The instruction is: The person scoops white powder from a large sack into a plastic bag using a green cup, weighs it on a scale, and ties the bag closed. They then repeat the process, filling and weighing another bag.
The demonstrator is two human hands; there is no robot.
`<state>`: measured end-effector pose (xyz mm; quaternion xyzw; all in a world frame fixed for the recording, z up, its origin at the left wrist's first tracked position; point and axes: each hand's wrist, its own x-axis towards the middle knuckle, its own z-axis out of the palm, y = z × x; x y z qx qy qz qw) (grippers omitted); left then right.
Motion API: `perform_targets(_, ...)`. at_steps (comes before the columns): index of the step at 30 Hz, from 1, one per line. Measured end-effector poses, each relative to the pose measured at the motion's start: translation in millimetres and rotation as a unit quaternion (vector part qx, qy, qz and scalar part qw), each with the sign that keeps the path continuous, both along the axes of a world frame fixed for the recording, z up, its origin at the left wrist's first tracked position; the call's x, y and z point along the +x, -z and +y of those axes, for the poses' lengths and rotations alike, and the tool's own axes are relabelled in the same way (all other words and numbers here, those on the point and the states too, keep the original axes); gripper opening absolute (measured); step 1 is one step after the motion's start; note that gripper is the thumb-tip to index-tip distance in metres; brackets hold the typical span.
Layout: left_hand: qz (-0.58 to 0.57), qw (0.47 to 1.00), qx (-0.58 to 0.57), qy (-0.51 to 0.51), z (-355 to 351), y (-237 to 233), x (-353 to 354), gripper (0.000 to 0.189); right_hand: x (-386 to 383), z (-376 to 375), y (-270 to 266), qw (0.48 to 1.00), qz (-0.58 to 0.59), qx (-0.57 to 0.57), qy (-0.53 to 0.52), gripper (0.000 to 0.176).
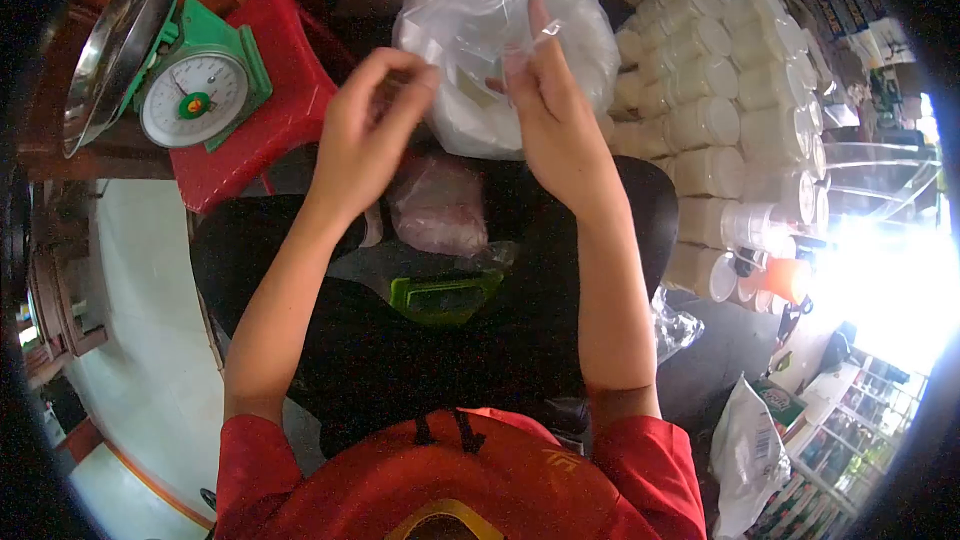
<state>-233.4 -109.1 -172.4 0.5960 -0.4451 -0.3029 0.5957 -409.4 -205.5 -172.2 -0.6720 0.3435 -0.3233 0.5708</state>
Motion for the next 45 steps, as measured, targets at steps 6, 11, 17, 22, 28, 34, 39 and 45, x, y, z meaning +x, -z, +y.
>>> perform_targets(6, -0.254, 0.962, -0.093, 0.041, -27.7, -9.6, -32.8, 0.032, -2.9, 4.6, 6.2, 0.983, 0.099, -0.154, -0.002, 0.082)
perform_targets(11, -0.308, 0.949, -0.045, 0.059, -45.5, -12.6, -28.8, 0.021, -3.7, 9.2, -5.2, 0.973, 0.146, -0.179, 0.020, 0.069)
perform_targets(17, -0.376, 0.923, -0.029, 0.077, -52.3, -21.7, -13.8, 0.017, -13.8, -7.2, 3.2, 0.935, 0.293, -0.198, 0.033, 0.052)
perform_targets(22, -0.400, 0.911, 0.009, 0.103, -57.2, -21.6, -12.3, 0.020, -14.2, -6.5, 3.3, 0.924, 0.279, -0.248, 0.081, 0.056)
perform_targets(28, -0.423, 0.893, 0.055, 0.142, -73.5, -25.2, -10.7, 0.024, -17.9, -8.8, 4.6, 0.937, 0.257, -0.234, 0.045, 0.062)
perform_targets(34, -0.437, 0.873, 0.097, 0.194, -108.6, -3.5, 16.0, 0.030, -40.3, 0.8, -45.1, 0.934, 0.283, -0.215, -0.037, 0.041)
perform_targets(39, -0.270, 0.895, 0.223, 0.276, -162.7, 37.4, 30.6, 0.032, -63.0, -12.4, -65.3, 0.966, 0.236, -0.105, -0.013, 0.041)
perform_targets(45, -0.173, 0.911, 0.290, 0.238, -181.5, 75.2, 48.4, 0.029, -56.2, -67.8, -17.7, 0.957, 0.273, -0.095, -0.025, 0.034)
